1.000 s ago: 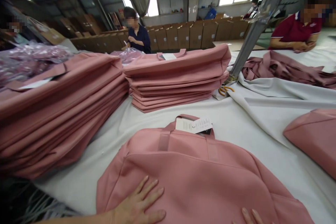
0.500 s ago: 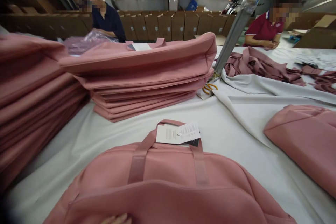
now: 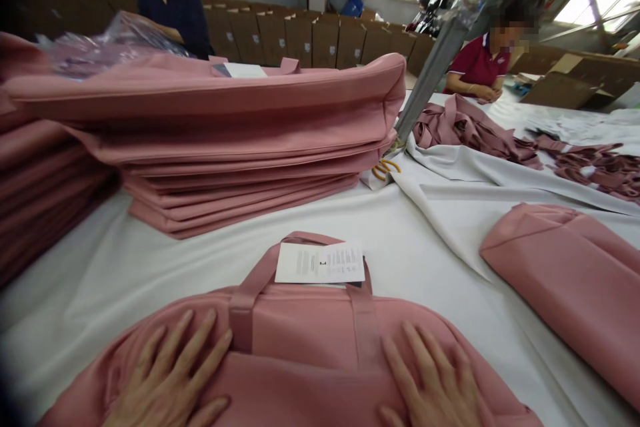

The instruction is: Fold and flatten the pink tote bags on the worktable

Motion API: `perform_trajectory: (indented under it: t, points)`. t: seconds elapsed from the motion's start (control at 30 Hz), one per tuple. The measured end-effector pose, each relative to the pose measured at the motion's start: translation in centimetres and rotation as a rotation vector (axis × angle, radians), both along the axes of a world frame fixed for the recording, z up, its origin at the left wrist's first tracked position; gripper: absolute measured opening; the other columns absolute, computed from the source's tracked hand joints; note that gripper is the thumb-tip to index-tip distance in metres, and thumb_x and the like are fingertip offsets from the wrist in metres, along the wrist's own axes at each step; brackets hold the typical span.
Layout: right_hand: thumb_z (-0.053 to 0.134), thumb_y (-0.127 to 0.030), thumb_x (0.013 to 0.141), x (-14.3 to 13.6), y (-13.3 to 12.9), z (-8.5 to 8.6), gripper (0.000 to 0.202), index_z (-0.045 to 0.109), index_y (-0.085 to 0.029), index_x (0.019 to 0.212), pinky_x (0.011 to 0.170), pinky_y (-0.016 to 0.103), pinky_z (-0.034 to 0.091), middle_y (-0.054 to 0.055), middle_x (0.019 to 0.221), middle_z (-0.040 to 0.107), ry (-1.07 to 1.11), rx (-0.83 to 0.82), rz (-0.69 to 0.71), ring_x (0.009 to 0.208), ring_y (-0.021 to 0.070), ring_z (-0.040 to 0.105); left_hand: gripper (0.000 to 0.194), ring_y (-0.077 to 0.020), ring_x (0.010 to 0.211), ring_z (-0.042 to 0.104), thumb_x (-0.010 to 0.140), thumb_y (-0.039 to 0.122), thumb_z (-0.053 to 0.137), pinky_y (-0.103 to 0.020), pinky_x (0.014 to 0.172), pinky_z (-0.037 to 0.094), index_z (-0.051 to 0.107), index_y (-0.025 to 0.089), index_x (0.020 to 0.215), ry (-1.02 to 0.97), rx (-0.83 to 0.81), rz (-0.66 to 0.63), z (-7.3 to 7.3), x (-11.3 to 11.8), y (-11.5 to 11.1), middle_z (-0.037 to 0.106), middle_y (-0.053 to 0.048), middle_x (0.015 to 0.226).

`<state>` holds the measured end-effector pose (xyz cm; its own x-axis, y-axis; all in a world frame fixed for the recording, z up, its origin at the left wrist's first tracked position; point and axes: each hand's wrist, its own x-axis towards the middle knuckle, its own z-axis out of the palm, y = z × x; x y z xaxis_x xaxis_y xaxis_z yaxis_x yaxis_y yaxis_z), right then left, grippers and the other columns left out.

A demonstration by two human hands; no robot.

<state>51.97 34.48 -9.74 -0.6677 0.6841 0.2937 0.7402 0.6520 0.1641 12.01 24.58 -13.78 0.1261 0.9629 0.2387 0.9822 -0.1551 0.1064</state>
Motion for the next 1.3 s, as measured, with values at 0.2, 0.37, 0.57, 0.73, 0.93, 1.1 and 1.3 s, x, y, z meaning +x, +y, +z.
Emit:
perform_trajectory:
  t: [0.2,0.37,0.57,0.73,0.93,1.1,1.3]
  points:
    - [0.045,-0.042,0.088,-2.1,4.4,-0.6,0.056,0.043,-0.017,0.139,0.092,0.045,0.040,0.013,0.127,0.056,0.115,-0.098,-0.027,0.112,0.0308,0.051,0.067,-0.0304,0.122,0.045,0.079,0.050,0.060,-0.043,0.110,0.020,0.044,0.026,0.139,0.103,0.102,-0.102,2.3,-1.4,1.6,0.051,-0.010,0.137]
    - [0.024,-0.052,0.096,-4.4,10.2,2.1,0.056,0.069,-0.019,0.092,0.081,0.046,0.043,0.012,0.091,0.068,0.125,-0.622,-0.321,0.087,0.0293,0.061,0.042,-0.0321,0.100,0.055,0.087,0.050,0.051,-0.047,0.088,0.040,0.064,0.019,0.112,-0.293,-0.239,0.193,6.8,-0.4,8.9,0.064,-0.011,0.108]
    - [0.053,-0.064,0.083,-10.3,14.2,2.8,0.050,0.066,-0.016,0.086,0.072,0.035,0.048,0.006,0.082,0.068,0.541,-1.334,-0.177,0.078,0.0247,0.062,0.039,-0.0225,0.087,0.063,0.071,0.037,0.069,-0.032,0.080,0.049,0.061,0.013,0.102,-1.446,-0.678,0.121,8.4,2.3,17.4,0.068,-0.006,0.090]
    - [0.062,-0.051,0.082,-10.3,11.4,5.3,0.048,0.056,-0.017,0.116,0.080,0.037,0.052,0.009,0.103,0.067,1.002,-1.317,-0.194,0.091,0.0243,0.062,0.026,-0.0094,0.063,0.059,0.080,0.035,0.068,-0.021,0.061,0.046,0.056,0.019,0.097,-1.834,-0.581,-0.019,12.2,1.8,15.0,0.065,-0.002,0.094]
    - [0.059,-0.036,0.085,-6.3,5.4,5.9,0.043,0.057,-0.035,0.128,0.107,0.042,0.037,0.001,0.134,0.056,0.282,-1.117,0.482,0.123,0.0249,0.051,0.019,-0.0191,0.100,0.064,0.089,0.032,0.055,-0.026,0.087,0.050,0.070,0.029,0.101,-1.057,-0.984,-0.584,16.3,-1.0,7.0,0.071,-0.001,0.105]
    - [0.042,-0.024,0.094,-3.1,6.4,4.9,0.047,0.043,-0.028,0.141,0.108,0.041,0.039,0.006,0.144,0.044,0.277,-0.731,0.242,0.130,0.0232,0.043,0.032,-0.0192,0.116,0.056,0.094,0.026,0.043,-0.030,0.100,0.044,0.060,0.031,0.120,-0.684,-0.597,-0.249,15.4,-2.7,6.7,0.062,-0.001,0.126]
    - [0.055,-0.037,0.089,-5.3,11.1,5.3,0.038,0.058,-0.023,0.125,0.096,0.039,0.047,0.010,0.119,0.060,0.169,-0.837,0.090,0.108,0.0249,0.058,0.059,-0.0243,0.110,0.057,0.073,0.015,0.052,-0.035,0.095,0.045,0.052,0.030,0.130,-0.395,-0.610,-0.175,11.5,-2.4,10.5,0.063,-0.003,0.121]
